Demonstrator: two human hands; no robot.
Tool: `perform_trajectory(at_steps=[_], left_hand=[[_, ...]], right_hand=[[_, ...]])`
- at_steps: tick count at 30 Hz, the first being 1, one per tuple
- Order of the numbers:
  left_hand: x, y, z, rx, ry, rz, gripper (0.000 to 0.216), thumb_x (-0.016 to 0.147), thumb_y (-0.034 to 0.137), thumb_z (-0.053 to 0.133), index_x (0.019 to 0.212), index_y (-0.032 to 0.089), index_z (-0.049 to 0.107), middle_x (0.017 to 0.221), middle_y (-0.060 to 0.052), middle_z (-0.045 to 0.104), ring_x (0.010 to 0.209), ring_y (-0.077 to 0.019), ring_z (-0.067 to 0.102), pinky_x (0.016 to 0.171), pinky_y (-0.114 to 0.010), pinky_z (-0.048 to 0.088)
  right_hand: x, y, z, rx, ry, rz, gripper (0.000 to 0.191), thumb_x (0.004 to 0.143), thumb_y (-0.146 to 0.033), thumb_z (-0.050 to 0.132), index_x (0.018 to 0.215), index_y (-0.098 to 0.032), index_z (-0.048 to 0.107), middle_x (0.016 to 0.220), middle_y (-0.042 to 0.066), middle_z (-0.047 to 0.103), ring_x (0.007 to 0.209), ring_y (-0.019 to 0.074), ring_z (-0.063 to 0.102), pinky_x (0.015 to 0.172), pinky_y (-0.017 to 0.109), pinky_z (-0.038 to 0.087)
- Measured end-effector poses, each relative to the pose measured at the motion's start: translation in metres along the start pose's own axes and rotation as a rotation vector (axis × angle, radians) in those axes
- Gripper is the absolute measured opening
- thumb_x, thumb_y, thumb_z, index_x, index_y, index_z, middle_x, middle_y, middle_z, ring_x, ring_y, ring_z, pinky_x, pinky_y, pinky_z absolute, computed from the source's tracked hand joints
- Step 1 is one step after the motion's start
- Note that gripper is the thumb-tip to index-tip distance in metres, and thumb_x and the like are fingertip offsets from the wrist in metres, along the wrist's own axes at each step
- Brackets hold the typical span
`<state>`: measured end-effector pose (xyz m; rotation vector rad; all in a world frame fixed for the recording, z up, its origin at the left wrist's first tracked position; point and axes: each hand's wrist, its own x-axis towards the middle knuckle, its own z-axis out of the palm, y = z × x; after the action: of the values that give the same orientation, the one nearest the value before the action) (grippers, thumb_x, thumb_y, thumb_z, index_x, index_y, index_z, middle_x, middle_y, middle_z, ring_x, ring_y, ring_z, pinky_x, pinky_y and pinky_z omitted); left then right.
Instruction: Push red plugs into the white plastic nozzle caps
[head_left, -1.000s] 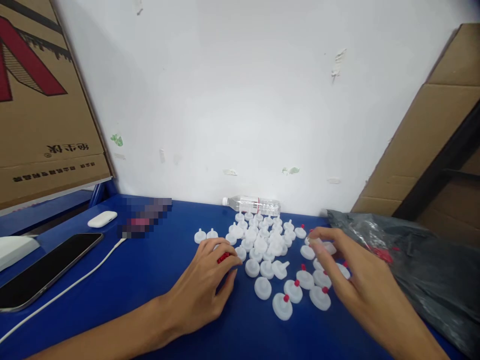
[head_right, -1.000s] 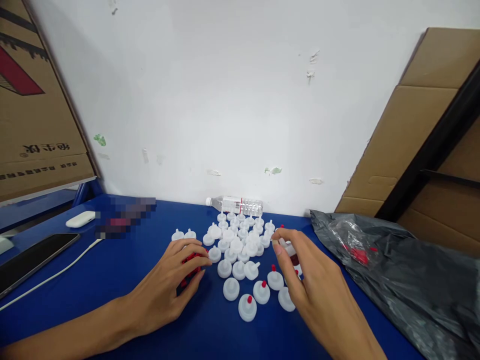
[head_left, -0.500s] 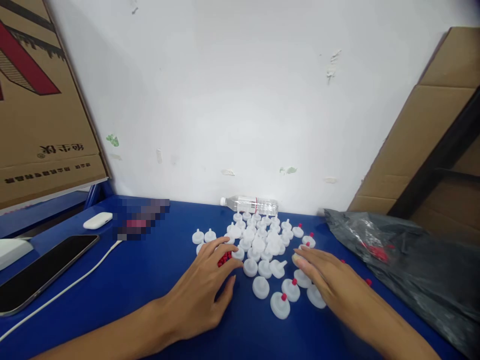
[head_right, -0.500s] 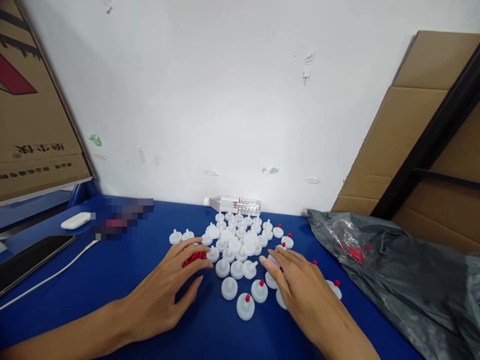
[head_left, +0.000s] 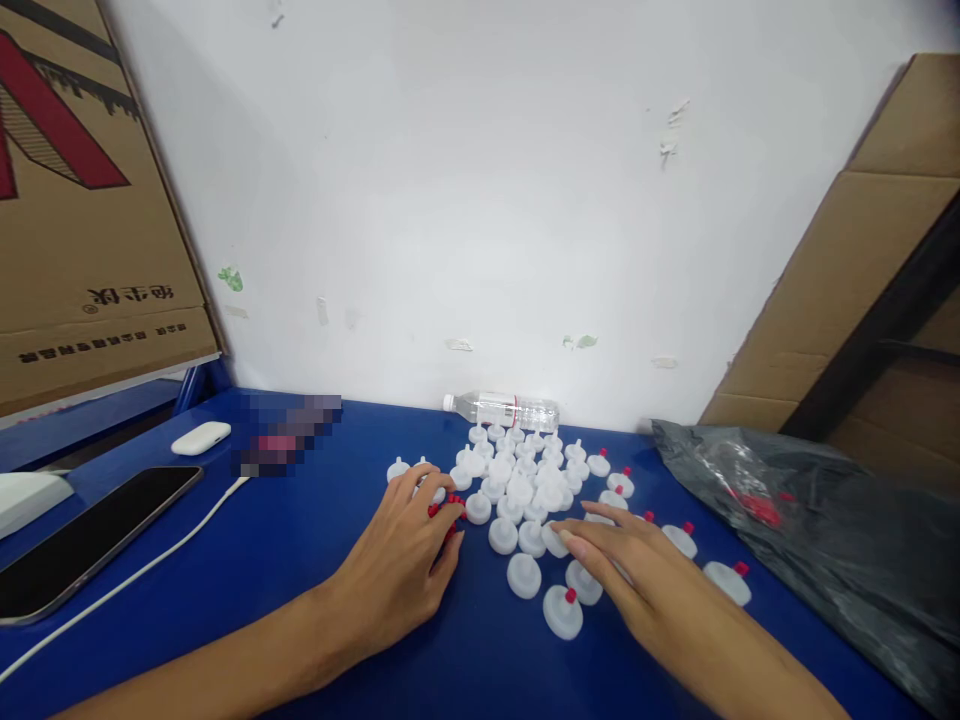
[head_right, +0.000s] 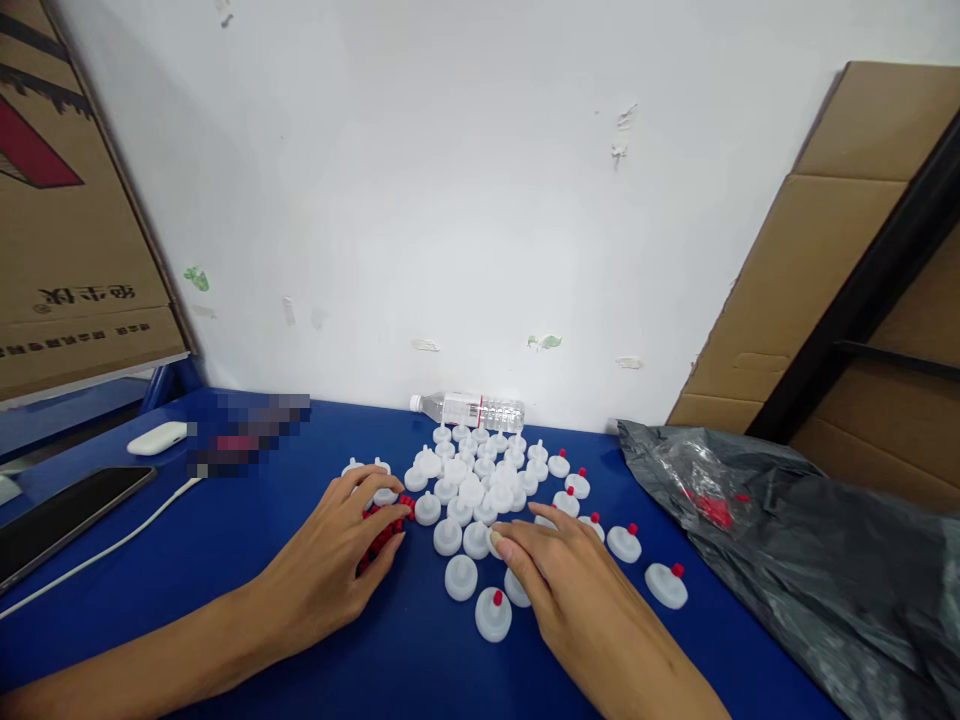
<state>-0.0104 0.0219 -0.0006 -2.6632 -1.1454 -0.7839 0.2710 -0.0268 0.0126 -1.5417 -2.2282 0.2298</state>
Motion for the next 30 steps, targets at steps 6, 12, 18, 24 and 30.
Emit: perform_trajectory(at_steps=[6, 12, 18, 24, 30], left_hand=[[-0.003, -0.001, 0.005, -0.017, -0.033, 0.016, 0.027, 0.095, 0.014, 0.049, 0.116, 0.017, 0.066, 0.124, -0.013, 0.057, 0.128, -0.0326, 0.043, 0.107, -0.055, 0.045], [-0.001, -0.002, 0.005, -0.02, -0.04, 0.017, 0.027, 0.094, 0.013, 0.05, 0.116, 0.016, 0.066, 0.123, -0.013, 0.058, 0.127, -0.0327, 0.045, 0.105, -0.054, 0.047], [0.001, 0.0, 0.002, -0.083, -0.07, 0.054, 0.027, 0.096, 0.009, 0.047, 0.111, 0.018, 0.067, 0.117, -0.01, 0.058, 0.122, -0.029, 0.046, 0.103, -0.05, 0.048], [0.001, -0.005, 0.006, -0.111, -0.081, 0.072, 0.025, 0.098, 0.009, 0.048, 0.109, 0.02, 0.068, 0.115, -0.009, 0.059, 0.118, -0.0282, 0.047, 0.098, -0.048, 0.048], [-0.001, -0.01, 0.011, -0.152, -0.047, 0.09, 0.022, 0.098, 0.008, 0.05, 0.101, 0.02, 0.068, 0.109, -0.007, 0.062, 0.113, -0.0258, 0.051, 0.094, -0.044, 0.048]], right_hand=[[0.002, -0.006, -0.004, -0.054, 0.093, -0.034, 0.037, 0.104, -0.044, 0.041, 0.126, -0.031, 0.068, 0.126, 0.003, 0.071, 0.124, 0.029, 0.061, 0.105, 0.051, 0.05], [0.006, -0.017, -0.017, -0.068, 0.171, -0.012, 0.037, 0.104, -0.046, 0.041, 0.117, -0.029, 0.071, 0.118, 0.004, 0.073, 0.114, 0.0282, 0.066, 0.1, 0.045, 0.052], [0.007, -0.017, -0.017, -0.08, 0.148, -0.001, 0.034, 0.103, -0.046, 0.042, 0.116, -0.031, 0.07, 0.115, 0.002, 0.073, 0.113, 0.0274, 0.065, 0.099, 0.045, 0.05], [0.008, -0.022, -0.021, -0.074, 0.191, 0.021, 0.03, 0.096, -0.052, 0.055, 0.116, -0.032, 0.065, 0.115, 0.002, 0.07, 0.103, 0.0265, 0.067, 0.085, 0.039, 0.055], [0.009, -0.029, -0.026, -0.028, 0.255, -0.009, 0.024, 0.101, -0.043, 0.047, 0.113, -0.03, 0.063, 0.115, 0.004, 0.067, 0.093, 0.0211, 0.07, 0.074, 0.03, 0.056]])
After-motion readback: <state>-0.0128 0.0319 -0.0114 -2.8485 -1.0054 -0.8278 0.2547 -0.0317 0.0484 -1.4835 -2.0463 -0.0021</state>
